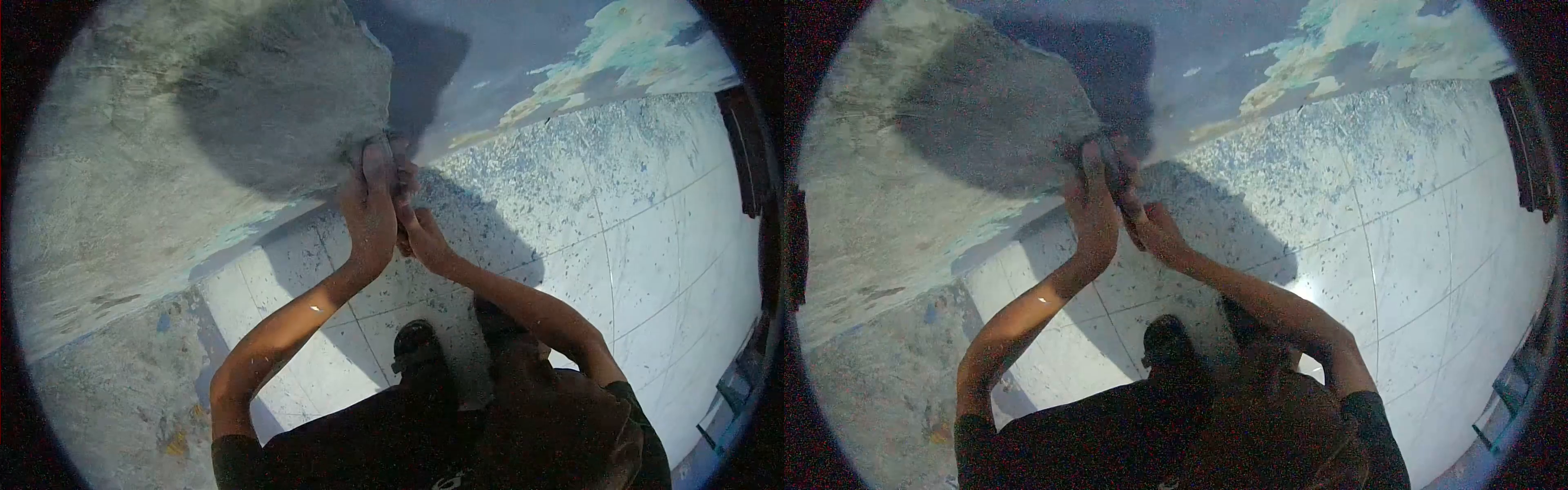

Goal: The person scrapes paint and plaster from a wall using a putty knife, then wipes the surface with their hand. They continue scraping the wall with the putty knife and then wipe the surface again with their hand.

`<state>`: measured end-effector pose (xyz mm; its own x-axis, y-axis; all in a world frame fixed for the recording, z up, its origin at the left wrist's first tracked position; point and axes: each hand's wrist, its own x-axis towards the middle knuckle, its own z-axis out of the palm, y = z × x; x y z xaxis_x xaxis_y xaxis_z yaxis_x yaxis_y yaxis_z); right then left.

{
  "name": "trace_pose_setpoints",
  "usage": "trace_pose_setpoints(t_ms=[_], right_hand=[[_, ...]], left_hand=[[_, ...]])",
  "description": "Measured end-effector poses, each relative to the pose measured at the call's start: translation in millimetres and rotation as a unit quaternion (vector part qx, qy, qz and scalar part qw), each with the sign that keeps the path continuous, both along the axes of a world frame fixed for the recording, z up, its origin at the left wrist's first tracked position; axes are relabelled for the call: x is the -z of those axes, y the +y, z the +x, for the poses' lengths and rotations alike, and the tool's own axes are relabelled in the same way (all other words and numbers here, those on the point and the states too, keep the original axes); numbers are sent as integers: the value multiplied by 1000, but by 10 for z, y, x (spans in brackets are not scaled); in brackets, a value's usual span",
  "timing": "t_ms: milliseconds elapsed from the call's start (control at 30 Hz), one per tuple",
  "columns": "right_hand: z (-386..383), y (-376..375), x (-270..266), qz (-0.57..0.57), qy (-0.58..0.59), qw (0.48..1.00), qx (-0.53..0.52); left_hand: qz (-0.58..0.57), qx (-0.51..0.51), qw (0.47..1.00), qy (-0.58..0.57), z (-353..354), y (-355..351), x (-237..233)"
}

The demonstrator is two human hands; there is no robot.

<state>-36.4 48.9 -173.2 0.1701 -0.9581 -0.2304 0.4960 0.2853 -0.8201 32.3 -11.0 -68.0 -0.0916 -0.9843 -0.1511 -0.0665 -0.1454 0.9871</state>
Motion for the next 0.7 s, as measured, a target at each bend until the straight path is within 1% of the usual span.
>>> trace_pose_setpoints(t_ms=[67, 100, 133, 200, 233, 267, 300, 333, 400, 467, 533, 600, 667, 700], right_hand=[[-26, -10, 73, -3, 19, 1000, -5], [-45, -37, 48, -3, 28, 1000, -5], [-73, -82, 54, -31, 28, 999, -7], [-61, -26, 56, -69, 20, 997, -16], [-38, -28, 88, -49, 10, 999, -15], [-10, -41, 129, -33, 1, 999, -14], [-6, -48, 61, -14, -7, 1000, -12], [-21, -46, 7, -19, -5, 1000, -13], [-42, 7, -57, -18, -6, 1000, -11], [30, 95, -1, 1, 9, 1000, -3], [13, 19, 60, -14, 32, 999, 2], [2, -51, 93, -42, 54, 998, 1], [-23, -76, 122, -41, -10, 999, -2], [-16, -23, 103, -32, -45, 998, -4]], left_hand=[[15, -5, 1000, -1, 8, -7, 42], [17, -9, 1000, -9, -46, 5, -43], [23, -12, 1000, -18, -77, 12, -67], [3, -2, 1000, 7, -41, 44, -13], [-20, 1, 1000, 23, -41, -3, -23], [-14, 6, 1000, 15, -27, -14, -19], [-6, 11, 1000, 7, -15, 15, -23], [2, 16, 1000, -1, -9, 18, -19], [0, -8, 1000, 22, -70, 9, -41], [11, -21, 999, 25, -32, 120, -28], [-8, -12, 1000, 24, -26, 52, -47], [15, -18, 1000, -10, -53, 25, -99], [23, -21, 999, -38, -82, 4, -132], [25, -21, 998, -51, -124, 25, -248]])
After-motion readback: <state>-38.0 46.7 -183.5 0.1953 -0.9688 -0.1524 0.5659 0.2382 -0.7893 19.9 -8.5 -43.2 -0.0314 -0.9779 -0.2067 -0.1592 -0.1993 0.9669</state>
